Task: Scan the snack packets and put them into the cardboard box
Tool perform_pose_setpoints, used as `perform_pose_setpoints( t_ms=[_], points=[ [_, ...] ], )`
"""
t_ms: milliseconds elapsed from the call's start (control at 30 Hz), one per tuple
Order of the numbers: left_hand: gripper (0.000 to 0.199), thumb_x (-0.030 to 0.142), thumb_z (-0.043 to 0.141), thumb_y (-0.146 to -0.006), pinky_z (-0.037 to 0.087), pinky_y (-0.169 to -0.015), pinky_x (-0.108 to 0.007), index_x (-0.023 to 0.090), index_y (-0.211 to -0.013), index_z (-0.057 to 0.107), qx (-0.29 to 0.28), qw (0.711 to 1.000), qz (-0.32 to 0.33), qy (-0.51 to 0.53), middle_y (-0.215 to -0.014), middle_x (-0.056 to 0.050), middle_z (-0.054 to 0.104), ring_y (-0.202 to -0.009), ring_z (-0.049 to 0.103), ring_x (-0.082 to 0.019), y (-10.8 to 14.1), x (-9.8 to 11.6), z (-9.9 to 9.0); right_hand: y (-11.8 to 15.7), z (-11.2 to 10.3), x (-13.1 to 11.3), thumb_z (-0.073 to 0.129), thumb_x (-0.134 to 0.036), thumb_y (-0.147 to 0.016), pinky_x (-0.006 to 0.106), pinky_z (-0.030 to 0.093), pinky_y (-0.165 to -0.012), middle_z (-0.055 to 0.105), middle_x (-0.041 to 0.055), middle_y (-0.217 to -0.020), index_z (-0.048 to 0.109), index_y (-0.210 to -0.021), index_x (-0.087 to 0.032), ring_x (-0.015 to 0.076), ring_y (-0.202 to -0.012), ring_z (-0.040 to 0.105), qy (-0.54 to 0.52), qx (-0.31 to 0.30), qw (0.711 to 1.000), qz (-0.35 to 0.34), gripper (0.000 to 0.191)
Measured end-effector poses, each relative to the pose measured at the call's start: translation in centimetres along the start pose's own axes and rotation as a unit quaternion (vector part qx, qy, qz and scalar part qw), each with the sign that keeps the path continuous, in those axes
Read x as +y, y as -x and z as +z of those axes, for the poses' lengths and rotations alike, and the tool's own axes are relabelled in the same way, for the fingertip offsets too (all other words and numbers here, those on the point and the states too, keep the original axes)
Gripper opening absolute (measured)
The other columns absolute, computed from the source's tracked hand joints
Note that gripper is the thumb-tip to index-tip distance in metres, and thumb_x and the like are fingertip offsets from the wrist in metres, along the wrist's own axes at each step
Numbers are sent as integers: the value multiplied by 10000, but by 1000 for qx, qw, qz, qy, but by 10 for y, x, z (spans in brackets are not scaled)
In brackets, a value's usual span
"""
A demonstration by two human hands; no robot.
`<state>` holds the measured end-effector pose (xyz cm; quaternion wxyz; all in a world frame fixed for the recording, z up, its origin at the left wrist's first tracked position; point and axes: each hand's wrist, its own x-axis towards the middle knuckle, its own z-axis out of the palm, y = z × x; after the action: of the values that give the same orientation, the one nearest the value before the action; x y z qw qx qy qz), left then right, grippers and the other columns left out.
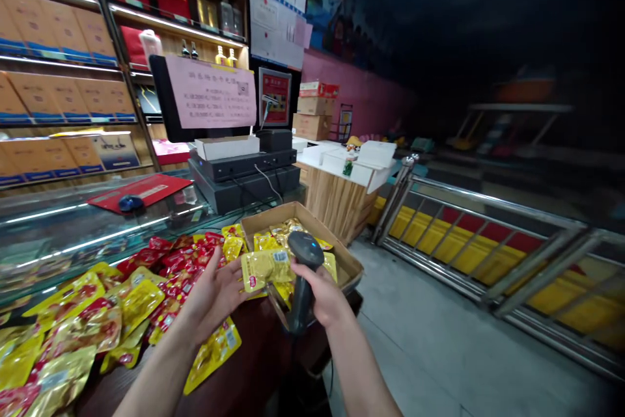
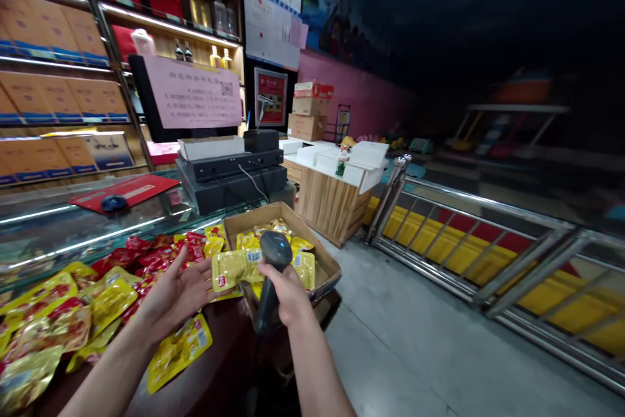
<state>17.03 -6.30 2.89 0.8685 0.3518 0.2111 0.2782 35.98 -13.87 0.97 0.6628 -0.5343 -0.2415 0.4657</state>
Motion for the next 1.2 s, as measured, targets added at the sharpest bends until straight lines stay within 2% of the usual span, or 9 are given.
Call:
perform_pose_setpoints(
  t_ms=[200, 333, 400, 467, 567, 667, 867, 1033, 1200],
  points=[
    [750, 680, 288, -807, 363, -998, -460, 111, -1243, 507, -51, 998, -30, -21, -1215, -180, 575, -1210, 468, -316, -30, -21, 27, 6, -44, -12, 757, -307, -573, 242, 435, -683, 678, 33, -845, 680, -830, -165, 159, -783, 584, -13, 50, 998, -35, 303],
    [775, 652, 288, -829, 243, -1092, -371, 113, -1384, 336, 18, 998, -30, -56, -1422, -150, 379, -1336, 302, -239, -45, -37, 31, 5, -65, -12, 759, -311, -566, 254, 451, -675, 682, 44, -880, 672, -879, -160, 166, -767, 595, -24, 84, 995, -39, 358],
    [802, 641, 301, -833, 185, -1115, -335, 104, -1426, 244, 54, 995, -21, -81, -1473, -137, 283, -1365, 234, -207, -47, -40, 30, 4, -70, -12, 769, -308, -549, 256, 457, -678, 683, 42, -863, 668, -863, -156, 168, -761, 599, -31, 101, 994, -37, 364],
    [822, 635, 306, -835, 164, -1121, -329, 89, -1440, 199, 64, 994, -13, -91, -1487, -134, 242, -1372, 213, -202, -45, -37, 28, 4, -70, -14, 776, -308, -542, 265, 464, -710, 686, 43, -857, 664, -848, -154, 179, -792, 608, -34, 103, 993, -38, 361],
    [822, 632, 308, -836, 174, -1121, -330, 79, -1436, 211, 74, 994, -2, -74, -1482, -136, 254, -1365, 235, -205, -33, -28, 21, 7, -61, -17, 777, -318, -550, 297, 460, -802, 691, 54, -911, 662, -851, -161, 209, -890, 613, -32, 79, 995, -49, 358],
    [810, 629, 325, -835, 180, -1121, -329, 82, -1426, 245, 91, 994, 20, -52, -1473, -138, 276, -1357, 256, -205, -14, -18, 6, 15, -40, -15, 781, -326, -554, 328, 435, -879, 692, 61, -932, 675, -838, -163, 231, -964, 603, -28, 35, 998, -51, 344],
    [792, 640, 329, -829, 181, -1118, -350, 102, -1409, 298, 156, 986, 54, -24, -1465, -128, 300, -1359, 247, -226, 38, -7, -33, 35, 15, 18, 777, -327, -578, 339, 456, -840, 702, 62, -898, 688, -895, -160, 224, -893, 624, -7, -78, 997, 20, 370],
    [769, 614, 372, -832, 221, -1103, -342, 94, -1396, 321, 228, 971, 72, 18, -1447, -142, 333, -1328, 319, -232, 81, -12, -64, 46, 45, 40, 724, -336, -653, 340, 432, -892, 702, 44, -917, 684, -932, -180, 219, -943, 601, 113, -130, 984, -51, 323],
    [760, 604, 358, -843, 204, -1104, -330, 94, -1403, 300, 275, 958, 75, 43, -1455, -144, 319, -1344, 285, -224, 109, -26, -92, 48, 57, 58, 746, -333, -623, 374, 415, -923, 685, 67, -1003, 653, -1025, -176, 241, -993, 588, 119, -149, 982, -3, 441]
  ],
)
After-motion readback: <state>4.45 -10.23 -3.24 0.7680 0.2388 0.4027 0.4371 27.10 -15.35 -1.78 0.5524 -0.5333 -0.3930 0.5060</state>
